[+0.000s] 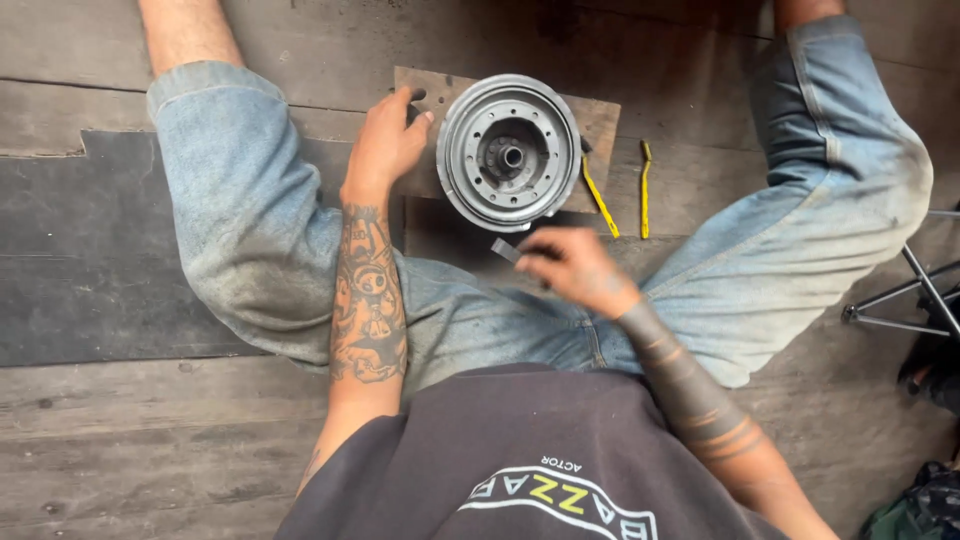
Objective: Using a small hand tool to scrape and clean the interior components of a motorcycle pulley assembly.
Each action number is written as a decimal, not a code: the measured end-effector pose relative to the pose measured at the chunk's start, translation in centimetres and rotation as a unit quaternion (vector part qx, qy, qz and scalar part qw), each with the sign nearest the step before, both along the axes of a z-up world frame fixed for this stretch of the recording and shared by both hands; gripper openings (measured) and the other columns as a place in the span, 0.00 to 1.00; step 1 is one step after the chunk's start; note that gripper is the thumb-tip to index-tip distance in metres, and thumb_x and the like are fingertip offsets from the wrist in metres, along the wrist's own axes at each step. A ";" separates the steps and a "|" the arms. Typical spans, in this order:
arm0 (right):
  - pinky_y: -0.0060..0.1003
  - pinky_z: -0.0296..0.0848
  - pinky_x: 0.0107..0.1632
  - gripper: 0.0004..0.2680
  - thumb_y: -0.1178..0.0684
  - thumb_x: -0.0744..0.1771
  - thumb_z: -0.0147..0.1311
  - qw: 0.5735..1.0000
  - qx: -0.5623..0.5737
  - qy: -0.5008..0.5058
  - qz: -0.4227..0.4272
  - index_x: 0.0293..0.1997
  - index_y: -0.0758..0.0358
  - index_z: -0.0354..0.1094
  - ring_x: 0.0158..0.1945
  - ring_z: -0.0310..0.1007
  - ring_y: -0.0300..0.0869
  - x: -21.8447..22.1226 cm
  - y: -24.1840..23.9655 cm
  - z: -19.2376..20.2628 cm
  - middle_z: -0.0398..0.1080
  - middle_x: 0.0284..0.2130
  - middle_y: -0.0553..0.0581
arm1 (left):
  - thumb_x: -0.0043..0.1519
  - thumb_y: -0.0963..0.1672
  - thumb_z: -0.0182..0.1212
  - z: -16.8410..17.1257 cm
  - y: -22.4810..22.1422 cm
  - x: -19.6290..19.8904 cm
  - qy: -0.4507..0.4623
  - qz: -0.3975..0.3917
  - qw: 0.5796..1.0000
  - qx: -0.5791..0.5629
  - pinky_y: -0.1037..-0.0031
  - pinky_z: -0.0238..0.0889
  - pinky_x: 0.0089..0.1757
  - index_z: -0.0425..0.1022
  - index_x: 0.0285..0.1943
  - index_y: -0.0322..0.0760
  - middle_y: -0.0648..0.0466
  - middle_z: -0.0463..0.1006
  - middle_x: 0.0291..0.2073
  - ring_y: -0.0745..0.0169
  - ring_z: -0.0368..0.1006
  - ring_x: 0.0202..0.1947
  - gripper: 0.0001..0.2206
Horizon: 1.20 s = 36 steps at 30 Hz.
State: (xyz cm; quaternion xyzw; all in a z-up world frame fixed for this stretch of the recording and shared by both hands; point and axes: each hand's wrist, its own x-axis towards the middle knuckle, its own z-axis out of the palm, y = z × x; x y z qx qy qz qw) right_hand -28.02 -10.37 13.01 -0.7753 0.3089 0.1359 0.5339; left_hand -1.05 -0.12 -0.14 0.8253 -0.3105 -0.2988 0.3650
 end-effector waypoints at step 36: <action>0.28 0.65 0.19 0.10 0.57 0.70 0.51 0.879 0.270 -0.276 -0.282 0.57 0.64 0.67 0.20 0.66 0.37 -8.1 -6.4 6.7 0.65 0.28 0.60 | 0.63 0.48 0.68 2.4 1.0 -4.0 0.065 -0.045 0.994 0.071 0.52 0.53 0.68 0.60 0.76 0.26 0.33 0.66 0.69 0.39 0.58 0.72 0.34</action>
